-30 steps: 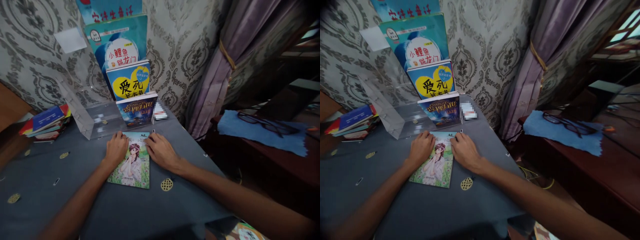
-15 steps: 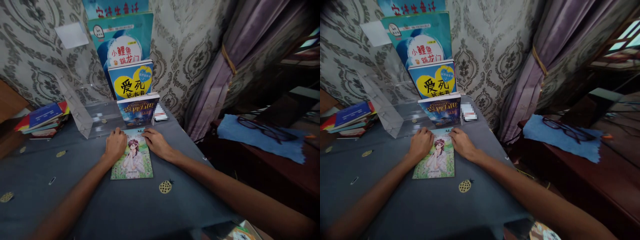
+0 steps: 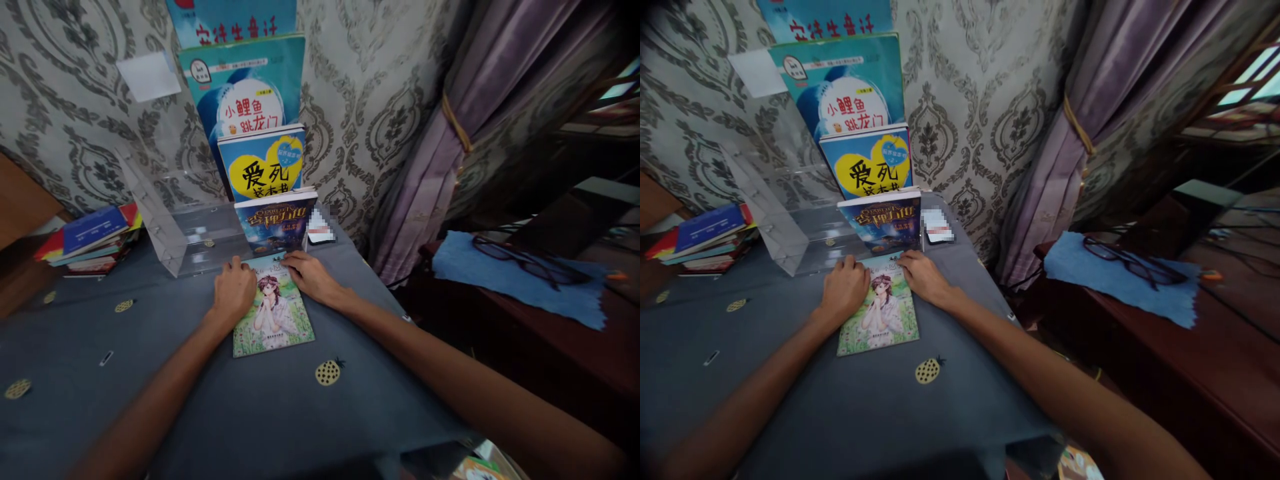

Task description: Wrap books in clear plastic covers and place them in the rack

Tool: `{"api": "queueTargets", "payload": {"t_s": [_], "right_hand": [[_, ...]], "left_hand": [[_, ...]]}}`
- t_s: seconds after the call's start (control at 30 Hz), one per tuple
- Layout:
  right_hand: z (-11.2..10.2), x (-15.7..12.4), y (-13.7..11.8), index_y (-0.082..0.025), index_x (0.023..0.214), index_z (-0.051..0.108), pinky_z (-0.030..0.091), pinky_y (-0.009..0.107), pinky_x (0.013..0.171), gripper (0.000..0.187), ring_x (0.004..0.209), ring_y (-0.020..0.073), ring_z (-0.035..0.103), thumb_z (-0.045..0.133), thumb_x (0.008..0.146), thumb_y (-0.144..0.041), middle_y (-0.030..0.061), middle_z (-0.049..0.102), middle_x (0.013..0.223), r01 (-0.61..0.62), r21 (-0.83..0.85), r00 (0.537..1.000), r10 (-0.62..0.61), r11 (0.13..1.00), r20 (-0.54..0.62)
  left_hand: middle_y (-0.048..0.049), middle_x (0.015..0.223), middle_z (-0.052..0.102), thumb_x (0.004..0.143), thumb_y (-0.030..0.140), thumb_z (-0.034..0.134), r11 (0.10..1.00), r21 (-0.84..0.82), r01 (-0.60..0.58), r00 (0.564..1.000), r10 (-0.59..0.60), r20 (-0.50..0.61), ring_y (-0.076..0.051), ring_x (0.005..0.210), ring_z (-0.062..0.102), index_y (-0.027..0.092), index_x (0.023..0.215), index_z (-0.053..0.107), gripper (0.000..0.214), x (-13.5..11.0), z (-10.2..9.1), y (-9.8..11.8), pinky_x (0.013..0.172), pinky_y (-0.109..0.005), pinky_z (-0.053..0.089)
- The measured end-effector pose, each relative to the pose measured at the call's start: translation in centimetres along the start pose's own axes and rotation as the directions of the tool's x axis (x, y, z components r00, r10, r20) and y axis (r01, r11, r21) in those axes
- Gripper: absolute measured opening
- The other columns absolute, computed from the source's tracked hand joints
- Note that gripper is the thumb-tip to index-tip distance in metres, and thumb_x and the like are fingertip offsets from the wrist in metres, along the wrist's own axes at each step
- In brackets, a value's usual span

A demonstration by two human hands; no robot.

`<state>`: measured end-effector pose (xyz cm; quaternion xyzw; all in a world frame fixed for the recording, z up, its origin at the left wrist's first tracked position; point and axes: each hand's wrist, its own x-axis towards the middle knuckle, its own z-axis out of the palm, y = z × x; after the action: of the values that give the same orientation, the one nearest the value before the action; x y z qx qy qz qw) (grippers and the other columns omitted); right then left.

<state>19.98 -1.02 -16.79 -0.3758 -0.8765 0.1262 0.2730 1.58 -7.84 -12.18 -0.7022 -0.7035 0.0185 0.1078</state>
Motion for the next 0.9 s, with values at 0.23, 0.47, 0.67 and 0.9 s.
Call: {"api": "queueTargets", "payload": {"t_s": [0.23,0.47,0.67,0.9], "right_hand": [[-0.1,-0.1,-0.3,-0.016,0.125,0.069,0.049,0.044,0.101,0.041,0.116,0.0257,0.061,0.05,0.09,-0.005,0.0138,0.068,0.13,-0.01,-0.105,1.0,0.013,0.994,0.027],[0.2,0.0,0.5,-0.013,0.124,0.067,0.047,0.045,0.104,0.04,0.118,0.0263,0.061,0.052,0.088,-0.008,0.0143,0.068,0.13,-0.011,-0.05,1.0,0.011,0.999,-0.003],[0.1,0.0,1.0,-0.011,0.125,0.066,0.044,0.042,0.108,0.039,0.122,0.0249,0.06,0.052,0.088,-0.01,0.0155,0.068,0.13,-0.003,0.004,1.0,0.003,1.0,0.008],[0.0,0.0,0.7,-0.012,0.126,0.065,0.043,0.041,0.108,0.036,0.123,0.0242,0.059,0.051,0.092,-0.013,0.0136,0.069,0.129,-0.022,-0.001,0.999,0.022,1.0,0.024]], "left_hand": [[-0.0208,0.113,0.062,0.1,0.024,0.028,1.0,-0.002,-0.022,0.998,0.022,-0.061,-0.034,0.106,0.059,0.008,0.109,0.07,0.046,-0.2,0.4,-0.1,0.08,-0.044,0.051],[-0.0196,0.11,0.064,0.1,0.023,0.034,0.991,-0.046,-0.122,0.987,0.116,-0.114,-0.033,0.111,0.056,0.01,0.107,0.07,0.039,-0.1,0.8,-0.4,0.092,-0.048,0.043],[-0.0137,0.118,0.064,0.101,0.027,0.039,0.935,-0.188,-0.299,0.947,0.267,-0.178,-0.027,0.113,0.056,0.017,0.122,0.066,0.036,0.2,2.0,-0.9,0.098,-0.043,0.046],[-0.012,0.126,0.063,0.099,0.024,0.044,0.786,-0.321,-0.529,0.847,0.465,-0.257,-0.025,0.118,0.056,0.022,0.129,0.065,0.037,-0.8,2.2,-0.5,0.103,-0.045,0.046]]}}
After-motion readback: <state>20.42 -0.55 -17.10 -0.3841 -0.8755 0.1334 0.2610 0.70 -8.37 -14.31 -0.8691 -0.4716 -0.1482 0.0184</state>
